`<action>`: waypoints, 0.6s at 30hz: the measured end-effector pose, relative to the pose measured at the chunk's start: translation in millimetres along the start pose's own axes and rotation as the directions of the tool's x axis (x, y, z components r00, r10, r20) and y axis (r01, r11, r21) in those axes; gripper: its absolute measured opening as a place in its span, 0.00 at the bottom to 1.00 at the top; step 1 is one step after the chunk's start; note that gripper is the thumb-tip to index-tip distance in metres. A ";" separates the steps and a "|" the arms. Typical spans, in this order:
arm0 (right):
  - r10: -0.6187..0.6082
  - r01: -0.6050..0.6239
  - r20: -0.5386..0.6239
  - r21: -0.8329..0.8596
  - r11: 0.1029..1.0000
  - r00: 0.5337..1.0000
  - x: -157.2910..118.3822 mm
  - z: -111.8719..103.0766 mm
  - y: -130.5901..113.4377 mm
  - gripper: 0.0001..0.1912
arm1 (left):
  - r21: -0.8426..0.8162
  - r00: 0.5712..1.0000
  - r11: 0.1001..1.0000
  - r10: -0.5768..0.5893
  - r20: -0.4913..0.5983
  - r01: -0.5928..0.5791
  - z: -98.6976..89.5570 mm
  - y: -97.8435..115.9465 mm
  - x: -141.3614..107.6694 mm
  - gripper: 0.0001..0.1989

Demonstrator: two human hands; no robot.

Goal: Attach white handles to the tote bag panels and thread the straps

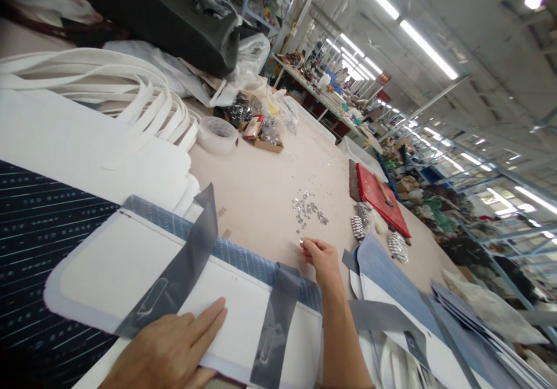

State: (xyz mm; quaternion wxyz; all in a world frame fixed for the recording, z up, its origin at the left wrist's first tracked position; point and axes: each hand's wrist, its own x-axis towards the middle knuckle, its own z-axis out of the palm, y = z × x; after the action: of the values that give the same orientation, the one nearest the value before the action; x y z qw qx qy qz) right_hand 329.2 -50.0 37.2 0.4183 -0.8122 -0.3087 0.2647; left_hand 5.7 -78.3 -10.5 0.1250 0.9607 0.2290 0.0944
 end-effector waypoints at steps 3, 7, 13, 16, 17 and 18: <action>0.039 -0.045 0.044 0.153 0.987 0.998 -24.0 8.2 -13.6 0.23 | -0.031 0.999 0.999 -0.008 0.042 0.009 -4.8 0.5 1.2 0.26; 0.037 -0.067 0.135 0.222 0.973 0.990 -56.9 24.5 -26.9 0.22 | -0.054 0.997 0.998 -0.010 0.071 0.014 -12.9 0.7 2.9 0.29; -0.024 0.004 0.164 0.119 0.993 0.986 -77.1 45.3 -33.2 0.22 | -0.065 1.000 0.998 -0.005 0.018 0.007 -15.5 -0.2 1.8 0.30; -0.052 0.031 0.233 0.093 0.995 0.971 -88.7 58.1 -34.6 0.19 | -0.069 1.000 0.998 -0.004 -0.011 0.004 -15.6 -0.1 1.3 0.31; -0.068 0.052 0.262 0.067 0.996 0.963 -94.5 63.3 -34.4 0.18 | -0.076 1.000 0.997 -0.002 -0.015 0.001 -16.3 0.0 1.5 0.31; -0.083 0.079 0.281 0.027 0.997 0.956 -100.9 68.6 -33.7 0.17 | -0.085 1.000 0.996 -0.002 -0.014 0.001 -17.5 0.0 1.9 0.30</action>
State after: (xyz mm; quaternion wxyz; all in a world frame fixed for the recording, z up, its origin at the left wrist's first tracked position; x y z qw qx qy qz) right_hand 205.0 -72.1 47.9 0.3869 -0.7495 -0.3961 0.3628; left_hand 3.1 -74.0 6.4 0.1640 0.9537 0.2265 0.1108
